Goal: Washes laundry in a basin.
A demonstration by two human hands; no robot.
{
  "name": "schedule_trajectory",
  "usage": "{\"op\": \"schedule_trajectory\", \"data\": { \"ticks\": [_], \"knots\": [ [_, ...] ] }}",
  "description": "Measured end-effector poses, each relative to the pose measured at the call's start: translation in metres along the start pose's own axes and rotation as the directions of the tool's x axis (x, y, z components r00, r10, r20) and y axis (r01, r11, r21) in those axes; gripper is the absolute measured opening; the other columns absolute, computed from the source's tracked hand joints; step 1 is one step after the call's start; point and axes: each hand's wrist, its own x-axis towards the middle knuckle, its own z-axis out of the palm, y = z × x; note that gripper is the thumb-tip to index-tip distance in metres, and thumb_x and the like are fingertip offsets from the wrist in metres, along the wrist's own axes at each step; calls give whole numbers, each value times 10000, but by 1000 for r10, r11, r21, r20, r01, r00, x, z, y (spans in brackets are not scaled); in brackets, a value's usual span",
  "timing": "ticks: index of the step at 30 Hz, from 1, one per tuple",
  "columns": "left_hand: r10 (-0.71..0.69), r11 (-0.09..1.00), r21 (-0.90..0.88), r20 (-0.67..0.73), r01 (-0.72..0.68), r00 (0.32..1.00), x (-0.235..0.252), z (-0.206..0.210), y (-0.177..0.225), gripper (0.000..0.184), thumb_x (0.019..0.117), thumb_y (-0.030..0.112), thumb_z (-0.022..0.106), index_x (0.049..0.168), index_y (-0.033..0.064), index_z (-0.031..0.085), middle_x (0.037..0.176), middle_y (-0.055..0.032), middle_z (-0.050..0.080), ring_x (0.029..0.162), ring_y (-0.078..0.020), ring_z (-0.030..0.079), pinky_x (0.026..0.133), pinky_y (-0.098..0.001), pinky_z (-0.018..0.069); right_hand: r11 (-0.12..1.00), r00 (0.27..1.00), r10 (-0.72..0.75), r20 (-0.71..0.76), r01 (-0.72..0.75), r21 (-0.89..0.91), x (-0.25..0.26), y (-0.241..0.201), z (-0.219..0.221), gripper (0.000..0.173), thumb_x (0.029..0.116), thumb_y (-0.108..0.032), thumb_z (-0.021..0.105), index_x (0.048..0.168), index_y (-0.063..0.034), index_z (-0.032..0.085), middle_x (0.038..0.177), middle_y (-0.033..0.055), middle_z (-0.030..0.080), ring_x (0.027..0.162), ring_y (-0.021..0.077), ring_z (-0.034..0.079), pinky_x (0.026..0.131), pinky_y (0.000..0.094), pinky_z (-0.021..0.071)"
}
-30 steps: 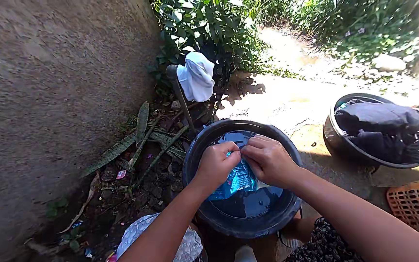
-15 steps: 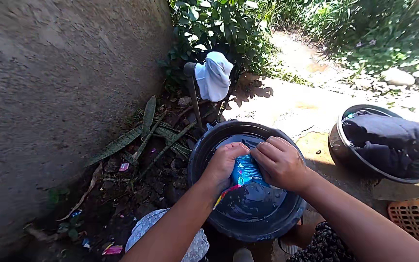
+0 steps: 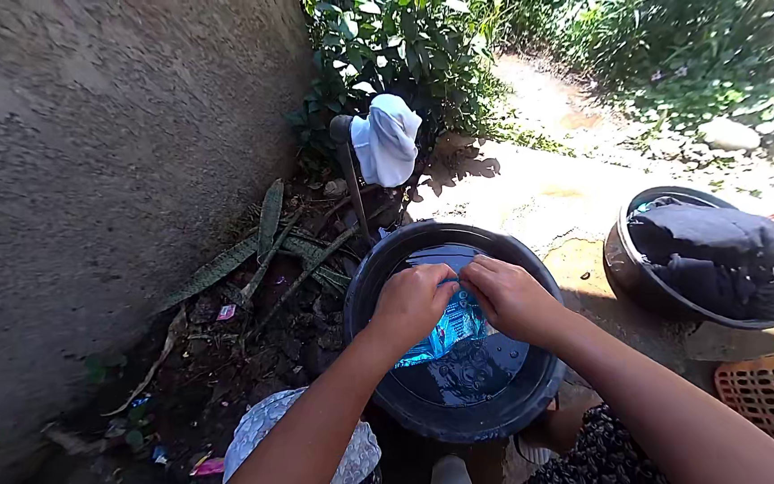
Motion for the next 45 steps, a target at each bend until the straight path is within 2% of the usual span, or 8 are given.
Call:
{"op": "schedule_trajectory", "data": {
  "ticks": [4, 11, 19, 26, 28, 34, 39, 45],
  "knots": [
    [113, 992, 79, -140, -103, 984, 0, 6, 6, 183, 1023, 153, 592, 910, 57, 699, 768, -76, 652, 708, -226, 653, 639, -445, 527, 1000, 996, 7, -90, -9, -14, 0, -4, -1, 185, 978, -88, 521, 885, -2, 655, 811, 105, 625, 738, 231, 662, 641, 380, 564],
    [464, 883, 258, -351, -392, 813, 0, 15, 6, 221, 979, 75, 543, 821, 30, 690, 734, -87, 664, 715, -229, 675, 643, -377, 547, 841, 924, 365, 109, -378, 388, 2, -18, -24, 261, 1066, -152, 454, 908, -44, 631, 717, 9, 532, 648, 69, 519, 606, 247, 434],
    [652, 752, 419, -358, -509, 668, -7, 16, 3, 210, 933, 17, 521, 847, 22, 712, 643, -75, 576, 600, -230, 565, 558, -356, 435, 187, 794, 464, 393, -521, 833, -6, -26, -20, 255, 1050, -115, 447, 854, -95, 610, 727, -15, 618, 672, 35, 602, 641, 195, 512],
    [707, 705, 459, -409, -540, 577, -5, 15, -1, 210, 942, 18, 527, 888, 25, 730, 641, -69, 562, 603, -228, 520, 575, -355, 392, -279, 664, 560, 495, -412, 868, -6, -51, -27, 322, 1069, -68, 399, 863, -54, 646, 734, 43, 672, 667, 76, 668, 637, 218, 576],
    [664, 748, 383, -428, -542, 613, -1, 12, -5, 198, 990, 72, 553, 930, 31, 737, 697, -78, 615, 661, -228, 567, 644, -366, 435, -204, 710, 545, 445, -403, 892, -8, -48, -28, 271, 1082, -98, 421, 928, -46, 638, 763, 48, 670, 683, 80, 665, 654, 225, 576],
    [427, 875, -69, -354, -479, 832, -3, 6, -8, 218, 1037, 200, 561, 962, 77, 724, 905, -9, 682, 918, -104, 623, 932, -395, 421, 373, 880, 420, 224, -392, 841, -14, -24, -35, 187, 1025, -138, 521, 921, -81, 666, 751, -14, 635, 686, 38, 603, 641, 203, 510],
    [500, 865, 81, -224, -496, 836, -6, 3, -10, 234, 1038, 208, 544, 977, 84, 733, 871, -14, 679, 857, -134, 628, 880, -410, 427, 860, 932, 301, 199, -356, 365, -14, -22, -41, 238, 1047, -265, 508, 977, -123, 686, 806, -46, 617, 734, 18, 579, 678, 219, 485],
    [441, 891, 108, 25, -441, 897, -4, 1, -10, 233, 1029, 193, 559, 957, 50, 729, 859, -64, 720, 810, -187, 686, 782, -415, 497, 993, 991, 104, 83, -108, 49, -15, -19, -20, 252, 1010, -168, 490, 903, -57, 689, 768, 50, 643, 703, 168, 647, 620, 354, 523]
  ]
}}
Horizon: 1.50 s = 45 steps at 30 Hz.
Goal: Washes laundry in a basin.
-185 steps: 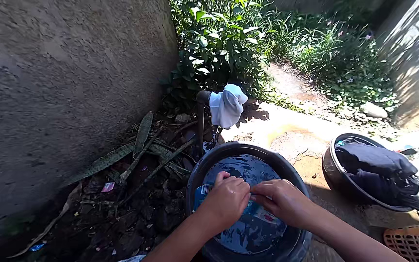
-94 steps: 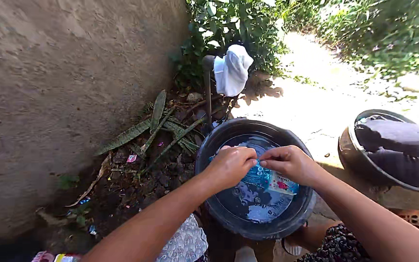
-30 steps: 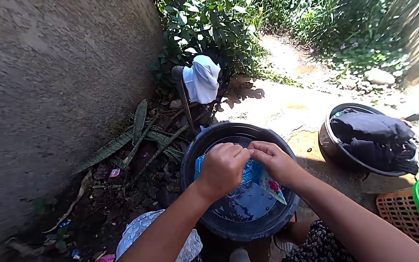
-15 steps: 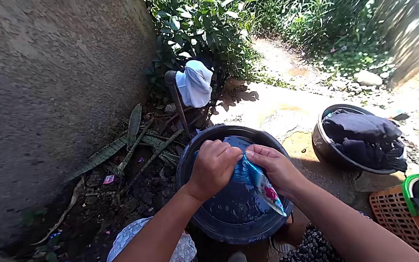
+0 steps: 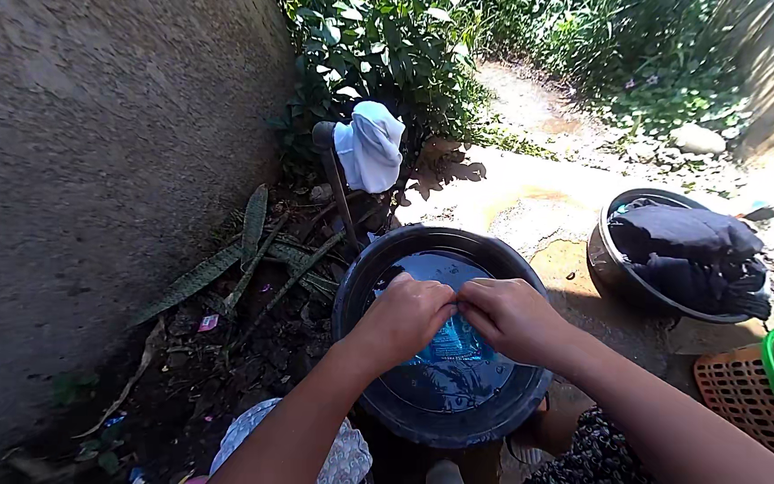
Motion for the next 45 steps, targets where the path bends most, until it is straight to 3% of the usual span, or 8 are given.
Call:
{"op": "schedule_trajectory", "data": {
  "ticks": [6, 10, 15, 21, 28, 34, 41, 45],
  "knots": [
    [68, 997, 61, -367, -49, 928, 7, -3, 10, 243, 1007, 104, 535, 859, 36, 716, 736, -61, 642, 725, -196, 621, 754, -388, 474, 866, 979, 188, -81, -127, 483, 10, -5, -7, 237, 1037, -164, 489, 898, -79, 661, 744, -58, 560, 665, -19, 523, 614, 152, 438],
    [195, 970, 221, -475, -98, 858, 8, -4, 15, 207, 956, 40, 534, 875, 29, 724, 692, -71, 606, 683, -215, 585, 761, -394, 445, 450, 918, 394, 46, -236, 861, 12, -20, -5, 229, 1015, -114, 488, 851, -107, 649, 716, -49, 607, 670, 9, 581, 641, 176, 491],
    [286, 940, 317, -517, -130, 807, 6, -4, 14, 196, 949, 26, 543, 895, 47, 730, 693, -56, 595, 680, -199, 542, 765, -373, 408, -39, 809, 518, 278, -303, 952, 9, -41, -10, 268, 1046, -90, 448, 901, -46, 669, 759, 48, 677, 691, 64, 663, 652, 210, 568],
    [44, 997, -32, -504, -69, 862, -3, -3, 11, 210, 1031, 185, 583, 949, 90, 751, 891, -30, 697, 904, -137, 630, 911, -384, 428, 419, 949, 292, 122, -241, 875, 2, -16, -17, 208, 1026, -147, 520, 897, -100, 676, 771, -27, 653, 712, 21, 619, 664, 180, 520],
    [240, 968, 197, -568, -153, 787, 8, 1, 15, 181, 998, 54, 552, 952, 75, 725, 823, -51, 625, 861, -191, 566, 901, -369, 396, 57, 830, 498, 250, -319, 946, 7, -41, -21, 282, 1020, -96, 436, 865, -80, 671, 741, 10, 681, 691, 27, 656, 655, 179, 554],
    [247, 958, 272, -634, -88, 733, 33, 5, 3, 182, 963, 21, 546, 924, 43, 723, 826, -88, 639, 832, -230, 586, 863, -382, 426, -117, 659, 725, 200, -169, 979, 31, -55, -17, 294, 1060, -66, 434, 883, -47, 667, 741, 34, 664, 682, 65, 656, 645, 198, 557],
    [20, 936, 284, -634, 210, 773, 61, 54, -31, 154, 963, 63, 580, 894, 39, 715, 846, -115, 692, 795, -286, 658, 762, -449, 485, -136, 509, 854, 103, 28, 990, 68, -12, 35, 208, 1048, -85, 469, 909, -56, 622, 745, 42, 627, 661, 112, 622, 616, 264, 534],
    [-326, 891, 236, -262, 388, 908, 39, 117, -49, 133, 975, 54, 588, 922, -14, 689, 896, -177, 705, 881, -340, 705, 890, -517, 517, -65, 315, 940, 134, -220, 973, 56, 35, 120, 165, 1021, -52, 512, 926, 1, 635, 787, 91, 618, 724, 162, 604, 683, 343, 517]
  ]
}}
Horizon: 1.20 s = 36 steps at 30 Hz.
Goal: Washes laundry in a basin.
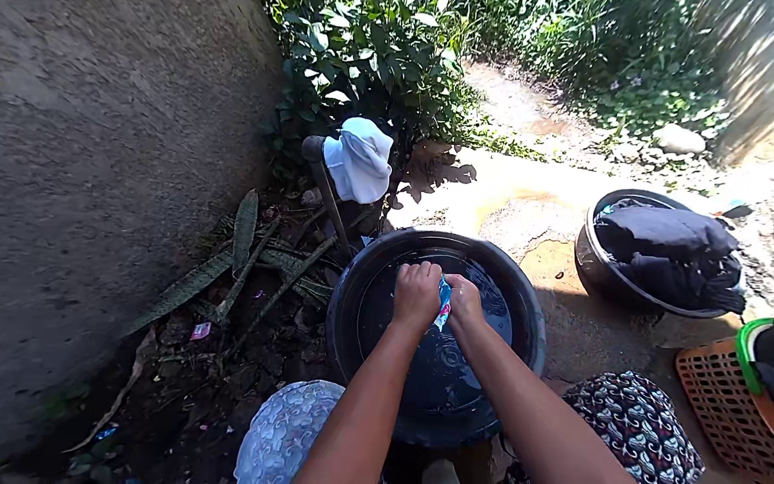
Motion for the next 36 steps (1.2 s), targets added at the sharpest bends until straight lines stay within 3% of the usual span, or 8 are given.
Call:
{"op": "schedule_trajectory", "data": {
  "ticks": [2, 4, 6, 8, 13, 28, 34, 36],
  "knots": [
    [-209, 975, 26, 453, 222, 867, -15, 17, 4, 263, 1053, 92, 454, 1177, -32, 650, 1101, -211, 712, 1083, -357, 686, 1044, -509, 461, 945, 998, 21, -57, -38, -325, 17, 41, -13, 173, 990, -29, 532, 894, 32, 662, 856, 137, 645, 816, 208, 616, 754, 394, 508],
    [-343, 922, 113, 682, 371, 645, -32, 33, 13, 334, 1086, 120, 374, 1339, 5, 560, 1194, -226, 690, 1169, -384, 660, 1008, -540, 491, 790, 995, 84, -56, -101, -605, 21, 73, -30, 212, 1018, -51, 529, 1003, 69, 703, 1061, 207, 683, 1036, 291, 629, 924, 467, 484],
    [-398, 884, 157, 746, 440, 534, -50, 52, 16, 344, 1089, 116, 362, 1378, 32, 528, 1208, -223, 685, 1174, -389, 658, 974, -554, 511, 649, 983, 173, -62, -161, -744, 22, 93, -42, 274, 1054, -82, 495, 1154, 70, 700, 1242, 235, 667, 1223, 339, 597, 1050, 500, 439],
    [-443, 845, 185, 767, 502, 464, -63, 68, 15, 358, 1100, 150, 355, 1401, 51, 521, 1228, -218, 684, 1185, -389, 655, 975, -554, 514, 609, 966, 243, -92, -226, -760, 25, 109, -47, 284, 1062, -92, 491, 1197, 61, 689, 1274, 236, 655, 1246, 339, 587, 1066, 497, 429],
    [-522, 715, 203, 792, 669, 318, -78, 90, 0, 386, 1102, 215, 371, 1436, 88, 516, 1291, -202, 665, 1226, -378, 636, 991, -562, 514, 788, 898, 350, -267, -437, -435, 27, 145, -44, 261, 1052, -102, 520, 1189, 82, 645, 1199, 241, 640, 1111, 324, 602, 960, 494, 474],
    [-559, 435, 115, 812, 893, 168, -87, 119, -17, 372, 1087, 201, 431, 1326, -41, 580, 1338, -237, 624, 1281, -352, 600, 1051, -524, 481, 848, 789, 400, -466, -512, -139, 38, 174, -32, 211, 1030, -74, 509, 1138, 72, 617, 1105, 220, 611, 985, 308, 590, 859, 478, 491],
    [-531, 331, 103, 842, 938, 95, -97, 121, -23, 366, 1085, 185, 456, 1258, -98, 610, 1344, -279, 601, 1286, -381, 579, 1069, -531, 456, 830, 768, 416, -487, -539, -142, 33, 173, -28, 234, 1033, -79, 499, 1165, 82, 607, 1149, 234, 602, 1028, 323, 589, 880, 492, 493],
    [-540, 214, 28, 836, 976, 95, -102, 123, -25, 359, 1084, 173, 481, 1249, -117, 611, 1348, -297, 589, 1291, -395, 562, 1083, -529, 435, 817, 784, 425, -453, -548, -182, 37, 170, -29, 254, 1042, -84, 501, 1202, 87, 598, 1172, 243, 600, 1039, 325, 586, 893, 492, 486]
  ]
}}
